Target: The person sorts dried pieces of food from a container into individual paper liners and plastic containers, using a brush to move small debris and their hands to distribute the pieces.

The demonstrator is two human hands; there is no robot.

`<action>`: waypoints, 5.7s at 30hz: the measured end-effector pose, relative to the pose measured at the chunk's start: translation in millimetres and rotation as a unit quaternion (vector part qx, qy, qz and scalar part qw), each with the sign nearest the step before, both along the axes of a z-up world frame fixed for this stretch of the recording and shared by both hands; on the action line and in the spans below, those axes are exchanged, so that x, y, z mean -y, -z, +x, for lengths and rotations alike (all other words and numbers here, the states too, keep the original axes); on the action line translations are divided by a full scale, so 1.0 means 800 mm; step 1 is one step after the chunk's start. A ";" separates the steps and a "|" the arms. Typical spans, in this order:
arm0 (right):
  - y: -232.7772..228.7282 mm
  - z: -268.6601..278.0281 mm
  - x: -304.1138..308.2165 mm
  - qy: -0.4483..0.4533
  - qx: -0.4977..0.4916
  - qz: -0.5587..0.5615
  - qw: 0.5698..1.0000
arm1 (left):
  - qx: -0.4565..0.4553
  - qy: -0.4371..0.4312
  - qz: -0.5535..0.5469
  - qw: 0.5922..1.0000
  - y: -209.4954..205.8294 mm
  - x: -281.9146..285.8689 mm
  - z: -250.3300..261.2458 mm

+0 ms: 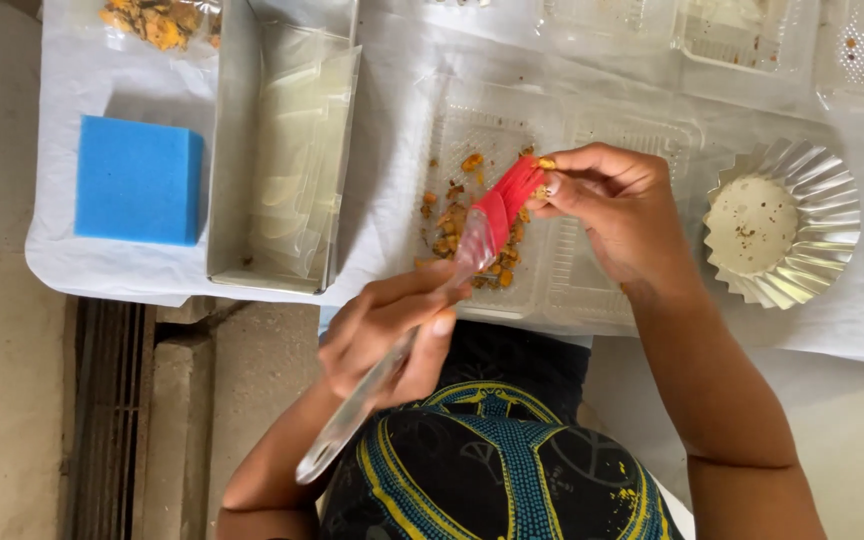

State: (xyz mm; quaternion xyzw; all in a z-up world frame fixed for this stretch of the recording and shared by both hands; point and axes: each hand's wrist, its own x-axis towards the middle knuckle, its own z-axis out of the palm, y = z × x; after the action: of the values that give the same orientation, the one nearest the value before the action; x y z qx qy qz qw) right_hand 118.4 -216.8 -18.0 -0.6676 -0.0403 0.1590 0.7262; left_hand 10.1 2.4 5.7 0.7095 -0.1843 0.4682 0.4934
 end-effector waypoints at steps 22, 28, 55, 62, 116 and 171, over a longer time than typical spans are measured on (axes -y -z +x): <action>-0.048 -0.042 0.073 0.037 0.225 -0.306 0.924 | -0.134 0.068 0.047 0.988 0.004 -0.023 -0.026; -0.051 -0.054 0.088 -0.047 0.374 -0.540 0.753 | -0.171 -0.004 0.057 0.984 -0.012 -0.021 -0.029; -0.040 -0.010 -0.016 -0.143 0.154 -0.181 0.961 | -0.109 0.002 -0.031 0.994 0.001 -0.016 -0.024; -0.039 -0.014 -0.012 -0.050 0.044 -0.073 0.995 | -0.070 -0.007 0.045 0.997 -0.012 -0.005 -0.013; 0.010 -0.027 -0.054 -0.318 0.423 -0.529 0.664 | -0.171 -0.032 -0.022 0.984 -0.048 -0.029 -0.038; -0.069 -0.052 0.088 0.005 0.289 -0.423 0.859 | -0.171 0.005 0.022 0.985 -0.020 -0.019 -0.034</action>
State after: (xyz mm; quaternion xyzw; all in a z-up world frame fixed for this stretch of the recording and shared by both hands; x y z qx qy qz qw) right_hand 76.9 -287.1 36.9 -0.9268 -0.1741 -0.0429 0.3299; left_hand -17.3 17.6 22.0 0.7889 -0.1111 0.3331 0.5044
